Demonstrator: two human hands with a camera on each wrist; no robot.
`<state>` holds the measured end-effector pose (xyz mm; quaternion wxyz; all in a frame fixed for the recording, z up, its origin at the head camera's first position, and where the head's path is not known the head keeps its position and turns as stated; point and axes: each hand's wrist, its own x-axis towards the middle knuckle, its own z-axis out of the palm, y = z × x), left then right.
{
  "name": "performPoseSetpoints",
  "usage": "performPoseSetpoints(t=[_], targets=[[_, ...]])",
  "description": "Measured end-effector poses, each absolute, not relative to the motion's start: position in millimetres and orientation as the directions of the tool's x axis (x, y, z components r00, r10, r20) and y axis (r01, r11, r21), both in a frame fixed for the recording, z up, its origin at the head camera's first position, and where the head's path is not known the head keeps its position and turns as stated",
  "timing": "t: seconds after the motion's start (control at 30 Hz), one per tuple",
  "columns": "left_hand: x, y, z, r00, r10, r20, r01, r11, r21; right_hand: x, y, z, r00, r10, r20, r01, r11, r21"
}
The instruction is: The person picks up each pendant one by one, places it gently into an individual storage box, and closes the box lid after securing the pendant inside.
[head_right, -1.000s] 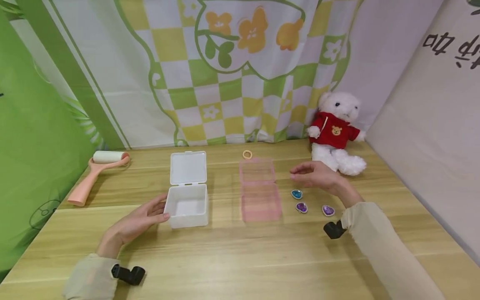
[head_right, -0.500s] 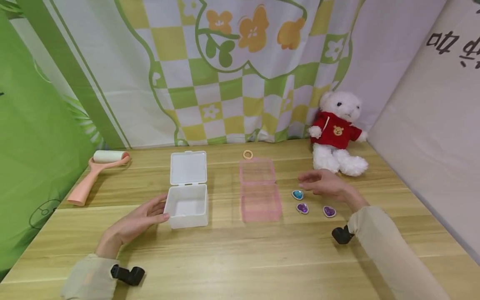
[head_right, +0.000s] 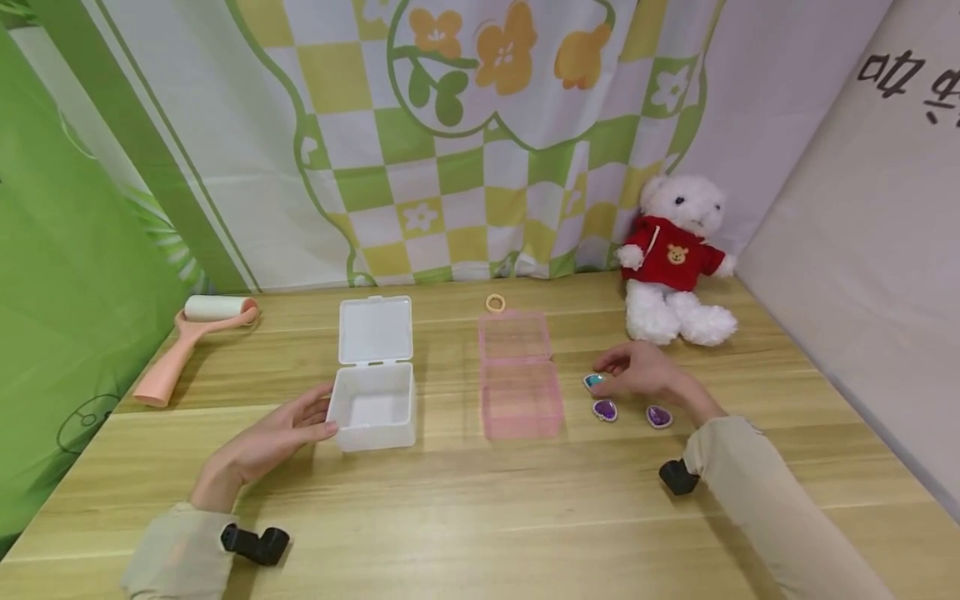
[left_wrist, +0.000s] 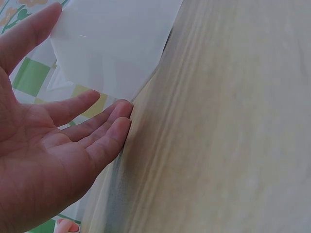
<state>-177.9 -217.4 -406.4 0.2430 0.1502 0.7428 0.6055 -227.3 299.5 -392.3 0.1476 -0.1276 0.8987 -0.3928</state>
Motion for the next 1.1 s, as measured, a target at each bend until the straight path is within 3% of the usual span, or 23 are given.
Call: performPoseSetpoints(t=[0.37,1.1], targets=[[-178,-218,-403,-0.834,0.517,-0.19,-0.082,0.225,0.971,-229,288,-392,-0.939,-0.33,-0.092,-0.215,0.776,-0.593],[-179,-218,-405,-0.839,0.509,-0.193,-0.087,0.225,0.971,-229,284,-389,-0.949,-0.299,-0.096,-0.208,0.828,-0.521]])
